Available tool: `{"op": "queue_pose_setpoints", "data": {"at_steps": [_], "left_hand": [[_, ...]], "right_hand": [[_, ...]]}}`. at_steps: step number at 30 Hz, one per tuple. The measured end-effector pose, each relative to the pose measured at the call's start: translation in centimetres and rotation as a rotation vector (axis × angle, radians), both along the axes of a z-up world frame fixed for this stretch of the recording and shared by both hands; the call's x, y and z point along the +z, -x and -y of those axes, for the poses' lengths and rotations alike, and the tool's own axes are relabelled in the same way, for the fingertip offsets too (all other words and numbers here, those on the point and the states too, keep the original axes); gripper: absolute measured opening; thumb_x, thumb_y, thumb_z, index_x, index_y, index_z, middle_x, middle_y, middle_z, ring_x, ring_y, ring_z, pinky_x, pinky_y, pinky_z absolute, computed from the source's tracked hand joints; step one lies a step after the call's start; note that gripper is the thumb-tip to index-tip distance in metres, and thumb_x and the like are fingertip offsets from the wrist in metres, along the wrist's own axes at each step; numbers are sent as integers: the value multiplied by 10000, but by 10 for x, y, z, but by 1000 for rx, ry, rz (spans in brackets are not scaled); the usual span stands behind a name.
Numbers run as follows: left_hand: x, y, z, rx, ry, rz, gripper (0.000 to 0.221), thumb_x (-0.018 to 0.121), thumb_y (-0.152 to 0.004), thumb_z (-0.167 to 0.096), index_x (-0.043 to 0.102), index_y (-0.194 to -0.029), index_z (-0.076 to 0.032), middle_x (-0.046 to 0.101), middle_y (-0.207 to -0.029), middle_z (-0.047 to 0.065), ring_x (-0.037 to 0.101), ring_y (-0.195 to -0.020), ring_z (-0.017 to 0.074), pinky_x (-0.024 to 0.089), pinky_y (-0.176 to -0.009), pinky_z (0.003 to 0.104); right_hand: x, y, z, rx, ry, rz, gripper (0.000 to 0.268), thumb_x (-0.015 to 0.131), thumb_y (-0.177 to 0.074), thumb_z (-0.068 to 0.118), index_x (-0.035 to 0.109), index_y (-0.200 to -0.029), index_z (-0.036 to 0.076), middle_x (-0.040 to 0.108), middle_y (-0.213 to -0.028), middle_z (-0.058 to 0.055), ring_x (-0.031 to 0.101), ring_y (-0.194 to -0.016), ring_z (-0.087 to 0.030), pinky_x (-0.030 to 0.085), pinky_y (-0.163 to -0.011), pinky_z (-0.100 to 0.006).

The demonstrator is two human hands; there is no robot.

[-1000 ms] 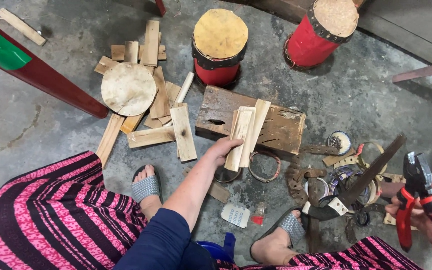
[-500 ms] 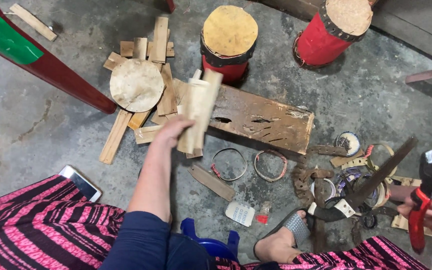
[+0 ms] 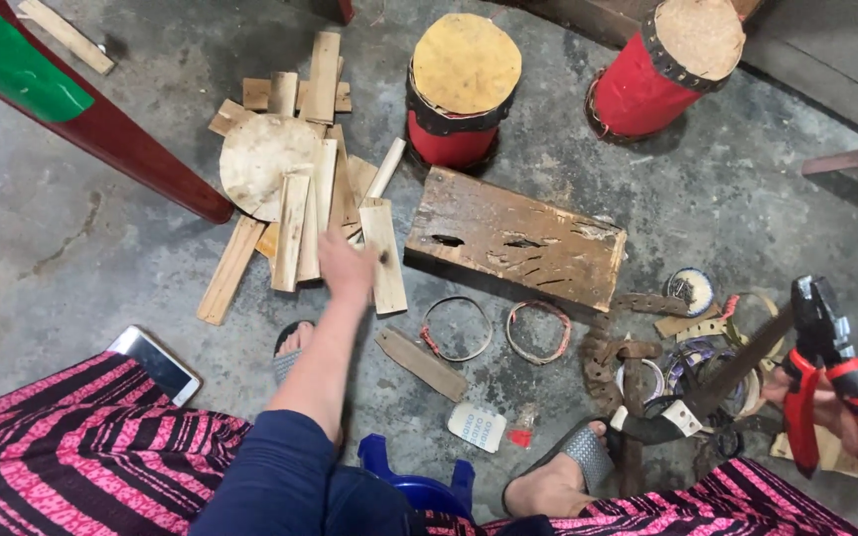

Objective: Trimming the edges of wooden slats using pliers and cutting them to size with a hand saw.

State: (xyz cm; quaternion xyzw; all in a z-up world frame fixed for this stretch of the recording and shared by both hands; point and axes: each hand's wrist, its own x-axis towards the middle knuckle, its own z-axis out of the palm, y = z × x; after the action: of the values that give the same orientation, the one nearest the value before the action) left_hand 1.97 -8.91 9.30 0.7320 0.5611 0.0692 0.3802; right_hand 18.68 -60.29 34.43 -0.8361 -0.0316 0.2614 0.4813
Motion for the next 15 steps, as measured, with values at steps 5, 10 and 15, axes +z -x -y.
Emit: {"op": "queue_pose_setpoints", "data": {"at_steps": [5,10,15], "left_hand": [[-83,2,59,-342,28,-268,1175,781,-865,-501,-66,-1647,-276,10,-1724,169,78,-1565,425,195,-1224,577],[-114,6,66,-446,-137,-391,1254,807,-836,-552,-94,-1650,-238,-44,-1727,166,148,-1554,432,343,-1150,548],[-85,1,60,-361,-55,-296,1087,621,-800,13,20,-1662,-266,9,-1729,144,245,-1496,408,438,-1072,492]], "right_hand": [[23,22,-19,73,-12,140,630,361,-918,245,546,-1363,-162,649,-1285,-345,687,-1101,-496,512,-1015,-586],[6,19,15,163,21,169,504,475,-1048,263,502,-625,-10,686,-1119,-244,788,-1111,-451,681,-860,-582],[2,19,25,187,-83,195,467,489,-1031,272,455,-633,29,682,-1176,-244,788,-1100,-484,577,-1029,-618]]}}
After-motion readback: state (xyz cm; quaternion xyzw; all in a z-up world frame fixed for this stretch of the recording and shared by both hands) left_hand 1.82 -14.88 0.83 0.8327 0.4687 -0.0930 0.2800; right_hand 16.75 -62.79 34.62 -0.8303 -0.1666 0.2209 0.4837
